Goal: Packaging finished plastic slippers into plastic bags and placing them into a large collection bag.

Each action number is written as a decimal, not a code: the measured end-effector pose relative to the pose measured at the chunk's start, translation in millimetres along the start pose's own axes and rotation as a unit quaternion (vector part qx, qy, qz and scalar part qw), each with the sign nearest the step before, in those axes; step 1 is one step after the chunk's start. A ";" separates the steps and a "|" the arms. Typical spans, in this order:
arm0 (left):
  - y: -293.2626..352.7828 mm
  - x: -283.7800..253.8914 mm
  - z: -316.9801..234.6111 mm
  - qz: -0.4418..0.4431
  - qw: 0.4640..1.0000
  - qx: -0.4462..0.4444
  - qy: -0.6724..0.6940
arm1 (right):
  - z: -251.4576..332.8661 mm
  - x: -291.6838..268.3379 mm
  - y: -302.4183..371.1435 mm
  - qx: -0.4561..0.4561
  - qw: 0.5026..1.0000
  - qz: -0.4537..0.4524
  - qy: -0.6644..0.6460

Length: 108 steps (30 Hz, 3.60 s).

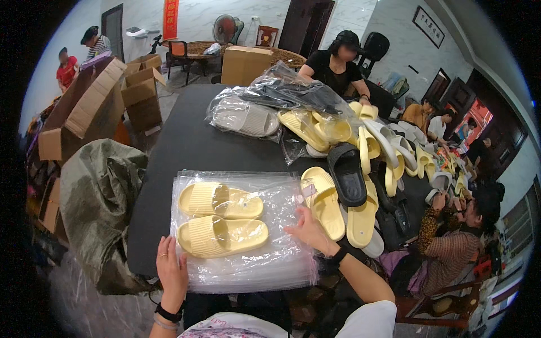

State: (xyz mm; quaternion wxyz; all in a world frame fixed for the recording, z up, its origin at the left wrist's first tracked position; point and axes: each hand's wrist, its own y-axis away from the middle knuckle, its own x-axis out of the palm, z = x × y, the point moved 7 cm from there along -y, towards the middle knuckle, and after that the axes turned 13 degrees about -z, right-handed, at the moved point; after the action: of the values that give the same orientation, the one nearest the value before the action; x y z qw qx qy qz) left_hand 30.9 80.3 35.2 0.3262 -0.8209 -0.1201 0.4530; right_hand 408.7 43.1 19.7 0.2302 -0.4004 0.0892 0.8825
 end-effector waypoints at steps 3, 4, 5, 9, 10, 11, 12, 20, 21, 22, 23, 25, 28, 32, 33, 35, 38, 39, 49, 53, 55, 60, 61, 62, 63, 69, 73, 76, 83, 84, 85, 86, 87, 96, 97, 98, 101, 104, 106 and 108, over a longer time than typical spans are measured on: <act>4.4 13.5 -9.0 0.086 0.994 0.024 0.058 | 10.3 -8.7 8.9 0.003 0.999 0.052 0.009; 11.2 22.8 -7.1 0.119 0.990 0.017 0.069 | 17.1 -6.5 18.7 0.052 0.987 0.127 -0.077; 16.1 29.2 -5.9 0.152 0.985 0.010 0.079 | 21.0 -0.8 26.9 0.101 0.961 0.202 -0.162; 22.4 36.8 -4.0 0.176 0.984 0.013 0.038 | -0.9 8.7 32.6 0.070 0.941 0.238 -0.231; 22.9 38.3 -4.5 0.177 0.983 0.013 0.039 | -3.6 8.3 28.5 -0.015 0.963 0.221 -0.151; 22.8 38.9 -4.8 0.173 0.984 0.011 0.040 | -3.8 6.6 26.6 -0.101 0.972 0.201 -0.070; 22.6 39.5 -4.9 0.169 0.985 0.009 0.041 | -8.4 4.7 24.9 -0.100 0.972 0.202 -0.070; 27.7 44.7 -0.5 0.156 0.987 0.019 0.018 | 69.0 2.1 -10.1 -0.298 0.932 0.204 0.023; 27.8 44.5 -1.2 0.150 0.988 0.023 0.022 | 69.2 14.1 -10.6 -0.303 0.914 0.266 -0.037; 26.8 44.1 -1.2 0.146 0.989 0.021 0.021 | 75.8 27.2 -9.5 -0.387 0.886 0.256 0.003; 26.7 44.1 -2.1 0.151 0.988 0.019 0.022 | 74.5 38.3 -11.6 -0.393 0.883 0.257 0.004; 25.1 43.4 -2.8 0.150 0.988 0.012 0.019 | 84.8 52.9 -3.4 -0.557 0.812 0.155 0.085; 25.7 41.4 -1.2 0.153 0.988 0.002 0.018 | 109.7 78.1 -7.4 -0.519 0.844 0.122 0.063; 28.5 40.8 1.6 0.159 0.987 -0.003 0.003 | 144.8 97.4 -8.1 -0.430 0.890 0.130 0.080; 29.4 40.5 2.2 0.159 0.987 -0.002 0.003 | 150.2 103.1 -9.0 -0.377 0.910 0.154 0.082; 27.1 42.2 -3.1 0.153 0.988 0.006 0.008 | 142.7 115.5 -12.0 -0.444 0.891 0.088 -0.037; 28.7 42.6 -2.0 0.163 0.987 -0.001 0.004 | 144.6 127.5 -13.7 -0.462 0.886 0.040 -0.010; 27.9 42.5 -2.9 0.156 0.988 0.001 0.007 | 144.2 126.9 -15.4 -0.459 0.887 0.046 -0.010; 24.0 41.5 -5.3 0.155 0.988 0.015 -0.012 | 101.7 8.8 -3.1 -0.468 0.869 -0.010 0.161; 21.5 38.4 -8.2 0.156 0.988 0.017 -0.006 | 63.0 -65.7 7.2 -0.372 0.883 -0.129 0.256; 19.5 38.0 -10.8 0.165 0.986 -0.001 -0.027 | 49.6 -102.6 20.9 -0.314 0.883 -0.212 0.276; 13.0 31.9 -13.7 0.129 0.987 0.043 -0.083 | 63.6 -170.9 49.0 -0.192 0.913 -0.361 0.001; 13.9 32.3 -12.3 0.130 0.988 0.043 -0.078 | 65.2 -181.0 53.7 -0.170 0.906 -0.383 -0.054; 13.6 33.7 -12.2 0.132 0.987 0.046 -0.083 | 52.8 -192.2 57.4 -0.094 0.918 -0.376 -0.087; 13.1 34.6 -12.0 0.133 0.986 0.048 -0.089 | 30.3 -201.1 64.3 -0.084 0.918 -0.373 -0.102; 13.2 30.3 1.4 0.145 0.986 0.032 -0.074 | -106.0 -170.4 218.0 -0.047 0.917 -0.283 -0.277; 18.4 44.5 -9.0 0.151 0.986 0.044 -0.064 | 41.9 -43.5 96.6 0.001 0.880 -0.240 -0.409; 23.0 46.7 -0.5 0.141 0.986 0.031 -0.082 | 105.7 57.3 71.1 0.025 0.843 -0.182 -0.506; 22.6 41.3 0.2 0.112 0.993 0.016 -0.045 | 41.2 31.6 87.9 0.088 0.719 -0.005 -0.690; 21.1 37.7 1.6 0.107 0.993 0.012 -0.043 | 18.8 17.1 100.3 0.100 0.698 0.021 -0.709; 19.0 37.9 -1.6 0.104 0.994 0.014 -0.033 | 8.5 0.2 98.6 0.111 0.676 0.038 -0.727; 16.9 39.1 -3.8 0.106 0.994 0.014 -0.026 | 6.6 -1.4 101.6 0.120 0.655 0.054 -0.744; 15.2 40.1 -5.4 0.106 0.994 0.015 -0.025 | -22.8 -8.9 108.1 0.171 0.627 0.038 -0.759; 16.7 38.3 -2.0 0.104 0.994 0.009 -0.032 | 72.1 -31.9 52.4 0.014 0.851 -0.065 -0.522; 15.6 37.2 -2.9 0.098 0.995 0.010 -0.032 | 95.3 -16.8 41.5 -0.088 0.935 -0.091 -0.330; 16.4 37.8 -1.8 0.096 0.995 0.016 -0.031 | 131.0 1.2 38.6 -0.186 0.954 -0.097 -0.212; 19.6 41.2 -7.7 0.090 0.993 0.068 -0.028 | 166.3 88.6 48.5 -0.262 0.957 0.024 -0.120; 17.9 38.5 -7.9 0.085 0.995 0.028 0.049 | 169.2 137.0 48.5 -0.278 0.956 0.070 -0.059; 24.5 43.4 -0.1 0.122 0.992 0.006 0.004 | 159.6 144.9 33.3 -0.278 0.957 0.070 -0.037; 28.1 44.1 5.3 0.107 0.993 0.019 -0.055 | 139.9 126.0 9.7 -0.216 0.975 0.010 -0.056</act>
State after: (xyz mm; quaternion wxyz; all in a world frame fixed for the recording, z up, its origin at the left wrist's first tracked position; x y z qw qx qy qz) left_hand 48.5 83.0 -14.3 0.2841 -0.7966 -0.0412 0.5319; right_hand 238.8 124.6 18.1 0.1343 -0.3896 -0.1123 0.9042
